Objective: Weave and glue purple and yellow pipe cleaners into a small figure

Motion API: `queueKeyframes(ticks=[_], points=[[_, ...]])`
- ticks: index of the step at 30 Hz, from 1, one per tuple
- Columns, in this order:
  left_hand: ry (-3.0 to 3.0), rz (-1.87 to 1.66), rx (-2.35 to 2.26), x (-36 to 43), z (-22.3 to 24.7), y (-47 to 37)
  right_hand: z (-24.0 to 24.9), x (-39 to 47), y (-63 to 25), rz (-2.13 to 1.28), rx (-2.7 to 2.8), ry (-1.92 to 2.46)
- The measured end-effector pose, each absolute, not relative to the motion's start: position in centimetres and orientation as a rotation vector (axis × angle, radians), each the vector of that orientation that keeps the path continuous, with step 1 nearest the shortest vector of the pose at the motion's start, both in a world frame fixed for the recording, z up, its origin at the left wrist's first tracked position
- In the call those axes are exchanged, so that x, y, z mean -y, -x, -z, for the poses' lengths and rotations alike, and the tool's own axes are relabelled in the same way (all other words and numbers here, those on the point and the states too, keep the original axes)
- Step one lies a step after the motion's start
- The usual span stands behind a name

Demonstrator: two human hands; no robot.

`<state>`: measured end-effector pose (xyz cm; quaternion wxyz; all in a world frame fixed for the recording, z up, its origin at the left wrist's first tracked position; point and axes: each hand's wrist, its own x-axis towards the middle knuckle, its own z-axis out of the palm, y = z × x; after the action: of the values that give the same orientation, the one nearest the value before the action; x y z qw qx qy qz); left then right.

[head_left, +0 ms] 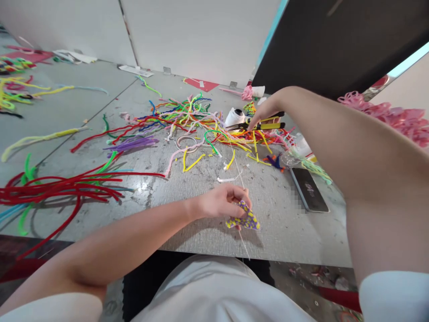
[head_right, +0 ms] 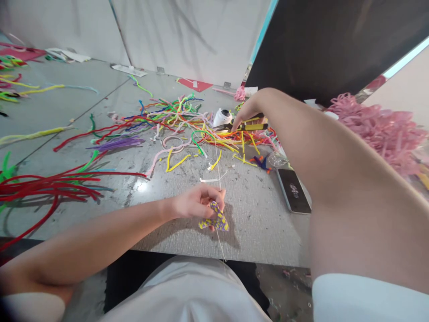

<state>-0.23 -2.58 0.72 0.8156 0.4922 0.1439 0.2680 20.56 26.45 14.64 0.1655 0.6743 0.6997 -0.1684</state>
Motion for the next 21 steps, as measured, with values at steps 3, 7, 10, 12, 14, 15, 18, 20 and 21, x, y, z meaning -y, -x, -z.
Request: queueKeyframes(ticks=[3,7,10,12,14,15,18,20,21], points=[[-1.052,-0.577,-0.304,2.5,-0.7,0.2,-14.7,-26.7,-19.7,0.639,-1.755,-1.895],[-1.069,-0.577,-0.309,2.5,-0.7,0.2,-15.2,-27.0,-19.1,0.673,-1.629,-1.904],[-1.078,-0.571,-0.323,2.5,-0.7,0.2,-15.9,-27.2,-19.2,0.671,-1.597,-1.917],[-1.094,-0.568,-0.332,2.6,-0.8,0.3,-16.3,-27.2,-19.3,0.670,-1.597,-1.929],[-1.100,-0.562,-0.336,2.6,-0.8,0.3,-16.7,-27.1,-19.5,0.669,-1.597,-1.942],[-1.093,-0.558,-0.334,2.6,-0.8,0.3,-16.7,-27.1,-19.6,0.669,-1.592,-1.947],[-1.069,-0.553,-0.325,2.7,-0.7,0.2,-16.8,-26.7,-19.6,0.683,-1.588,-1.948],[-1.074,-0.556,-0.319,2.8,-0.7,0.2,-16.8,-26.4,-19.6,0.692,-1.606,-1.947],[-1.081,-0.553,-0.318,2.8,-0.7,0.2,-16.8,-26.2,-19.6,0.694,-1.619,-1.948]])
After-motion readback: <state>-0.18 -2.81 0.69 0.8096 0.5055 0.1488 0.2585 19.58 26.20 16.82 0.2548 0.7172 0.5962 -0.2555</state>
